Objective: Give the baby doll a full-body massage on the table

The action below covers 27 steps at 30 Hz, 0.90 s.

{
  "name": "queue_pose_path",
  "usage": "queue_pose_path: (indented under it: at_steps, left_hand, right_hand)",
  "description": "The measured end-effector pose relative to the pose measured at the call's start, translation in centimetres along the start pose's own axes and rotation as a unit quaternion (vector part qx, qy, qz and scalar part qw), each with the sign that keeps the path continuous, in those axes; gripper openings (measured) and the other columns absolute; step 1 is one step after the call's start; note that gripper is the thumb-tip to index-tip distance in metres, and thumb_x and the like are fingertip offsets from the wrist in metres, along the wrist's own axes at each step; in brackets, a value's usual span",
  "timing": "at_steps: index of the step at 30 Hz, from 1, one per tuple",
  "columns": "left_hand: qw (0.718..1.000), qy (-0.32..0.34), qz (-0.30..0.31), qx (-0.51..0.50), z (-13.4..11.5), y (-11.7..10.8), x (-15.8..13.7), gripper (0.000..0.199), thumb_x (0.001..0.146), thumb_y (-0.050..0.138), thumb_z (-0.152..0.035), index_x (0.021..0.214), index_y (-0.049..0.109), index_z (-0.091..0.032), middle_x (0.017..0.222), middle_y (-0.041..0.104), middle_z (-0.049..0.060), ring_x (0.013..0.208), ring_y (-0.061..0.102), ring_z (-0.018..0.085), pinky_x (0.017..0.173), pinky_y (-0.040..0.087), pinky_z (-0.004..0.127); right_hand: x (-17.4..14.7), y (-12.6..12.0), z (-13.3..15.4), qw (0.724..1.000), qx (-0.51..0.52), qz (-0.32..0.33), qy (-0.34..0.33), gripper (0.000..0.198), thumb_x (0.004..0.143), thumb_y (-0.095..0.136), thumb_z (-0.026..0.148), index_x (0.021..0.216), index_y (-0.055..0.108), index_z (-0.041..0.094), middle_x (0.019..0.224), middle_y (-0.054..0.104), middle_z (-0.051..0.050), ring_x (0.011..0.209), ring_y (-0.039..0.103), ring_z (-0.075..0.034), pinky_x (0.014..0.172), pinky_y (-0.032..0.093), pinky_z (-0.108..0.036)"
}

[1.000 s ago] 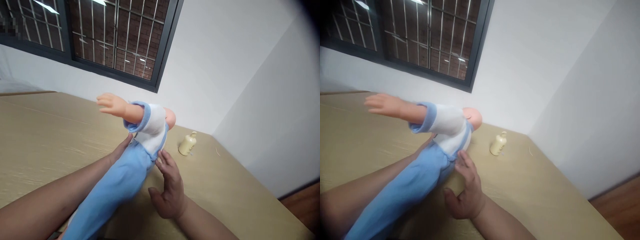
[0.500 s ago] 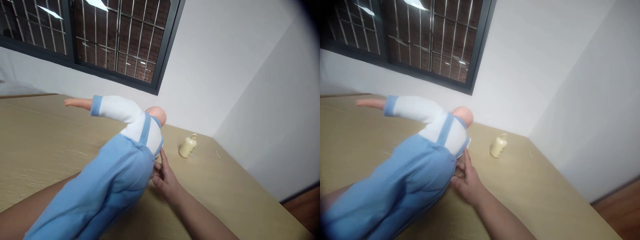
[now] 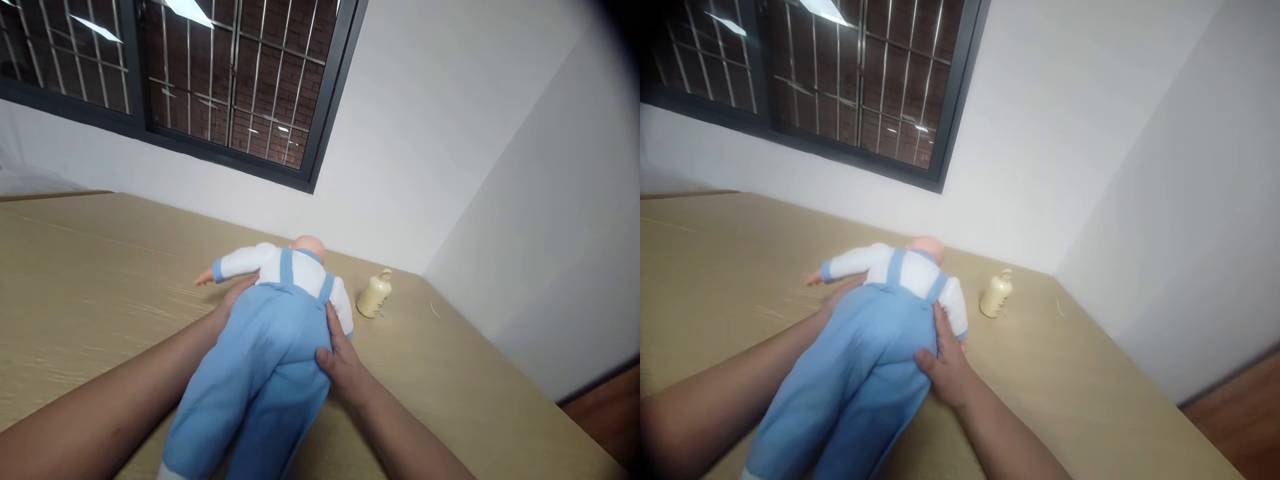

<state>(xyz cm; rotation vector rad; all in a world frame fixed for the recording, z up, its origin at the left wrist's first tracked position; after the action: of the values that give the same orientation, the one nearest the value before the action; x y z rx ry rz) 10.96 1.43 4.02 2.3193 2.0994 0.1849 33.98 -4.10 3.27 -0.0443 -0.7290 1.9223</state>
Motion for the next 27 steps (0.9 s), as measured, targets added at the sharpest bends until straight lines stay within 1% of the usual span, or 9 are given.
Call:
queue_pose_path:
  at_steps: [2,4,7,10,12,15,20,25,27]
  left_hand:
    - [0.996,-0.053,0.007,-0.069,0.5,0.1,-0.4,0.065,0.09,0.044,-0.07,0.119,0.069,-0.017,0.089,0.074,0.01,0.108,0.067,0.039,0.09,0.053,0.05]
    - [0.986,-0.105,0.016,-0.131,1.0,0.3,-1.0,0.064,0.081,0.058,-0.07,0.116,0.069,-0.018,0.091,0.076,0.01,0.105,0.069,0.039,0.089,0.054,0.049]
    - [0.964,-0.174,0.023,-0.202,1.9,0.8,-1.7,0.063,0.072,0.074,-0.064,0.115,0.068,-0.018,0.09,0.076,0.011,0.102,0.07,0.04,0.089,0.055,0.05]
    - [0.94,-0.214,0.051,-0.263,2.6,1.7,-1.9,0.064,0.072,0.079,-0.055,0.12,0.065,-0.015,0.094,0.077,0.012,0.102,0.071,0.039,0.091,0.055,0.05]
    - [0.936,-0.209,0.057,-0.279,2.9,2.0,-1.6,0.065,0.072,0.082,-0.046,0.124,0.063,-0.013,0.099,0.076,0.013,0.102,0.071,0.037,0.092,0.055,0.048]
    - [0.944,-0.192,0.057,-0.264,3.4,1.9,-1.1,0.065,0.072,0.084,-0.039,0.128,0.061,-0.014,0.106,0.076,0.014,0.105,0.071,0.034,0.095,0.055,0.044]
    - [0.957,-0.154,0.083,-0.232,3.7,1.7,-0.6,0.06,0.077,0.081,-0.04,0.128,0.061,-0.013,0.111,0.075,0.015,0.108,0.07,0.032,0.099,0.053,0.044]
    - [0.965,-0.119,0.104,-0.209,3.2,2.0,-0.6,0.057,0.077,0.08,-0.041,0.125,0.063,-0.015,0.113,0.074,0.015,0.108,0.07,0.032,0.098,0.052,0.044]
    - [0.975,-0.105,0.092,-0.174,3.0,2.0,-0.6,0.059,0.076,0.08,-0.044,0.124,0.063,-0.015,0.114,0.073,0.014,0.108,0.069,0.032,0.096,0.053,0.043]
  right_hand:
    - [0.1,-0.4,-0.9,0.998,-0.029,-0.02,0.053,0.102,0.083,0.051,0.079,0.161,0.008,0.029,0.169,0.011,-0.005,0.156,0.007,-0.032,0.125,0.009,-0.054]
    - [0.2,-0.6,-1.1,0.995,-0.042,-0.035,0.089,0.098,0.085,0.052,0.076,0.161,0.012,0.03,0.168,0.015,-0.004,0.156,0.01,-0.032,0.125,0.007,-0.055]
    - [0.4,-0.8,-0.7,0.993,-0.035,-0.036,0.104,0.095,0.086,0.055,0.072,0.161,0.015,0.028,0.168,0.015,-0.002,0.156,0.009,-0.031,0.126,0.013,-0.05]
    - [0.4,-1.2,-1.0,0.993,-0.023,-0.036,0.108,0.094,0.085,0.059,0.07,0.16,0.021,0.029,0.167,0.017,0.001,0.156,0.01,-0.031,0.125,0.023,-0.045]
    - [0.5,-1.5,-1.6,0.992,-0.018,-0.042,0.115,0.092,0.084,0.061,0.069,0.159,0.024,0.031,0.167,0.02,0.002,0.155,0.012,-0.032,0.124,0.024,-0.046]
    - [0.6,-1.7,-2.6,0.992,-0.001,-0.054,0.115,0.088,0.084,0.063,0.067,0.157,0.029,0.033,0.166,0.023,0.002,0.155,0.016,-0.031,0.125,0.021,-0.047]
    - [1.0,-1.6,-2.9,0.994,0.039,-0.047,0.087,0.083,0.086,0.063,0.063,0.156,0.03,0.033,0.164,0.028,-0.001,0.151,0.028,-0.027,0.124,0.021,-0.045]
    - [1.1,-1.7,-2.2,0.996,0.023,-0.032,0.077,0.079,0.088,0.064,0.059,0.155,0.031,0.034,0.162,0.033,-0.002,0.147,0.035,-0.026,0.122,0.027,-0.043]
    - [1.2,-1.7,-2.0,0.997,0.009,-0.024,0.07,0.078,0.088,0.064,0.056,0.155,0.03,0.033,0.161,0.035,-0.003,0.145,0.037,-0.025,0.121,0.029,-0.042]
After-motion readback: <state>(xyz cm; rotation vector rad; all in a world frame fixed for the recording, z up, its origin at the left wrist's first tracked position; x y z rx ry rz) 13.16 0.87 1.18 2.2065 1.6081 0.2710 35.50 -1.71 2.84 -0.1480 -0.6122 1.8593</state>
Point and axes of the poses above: each hand's wrist, its own x-axis towards the middle knuckle, its own y-axis out of the palm, z = x × y, the point moved 6 cm from there along x, towards the middle knuckle
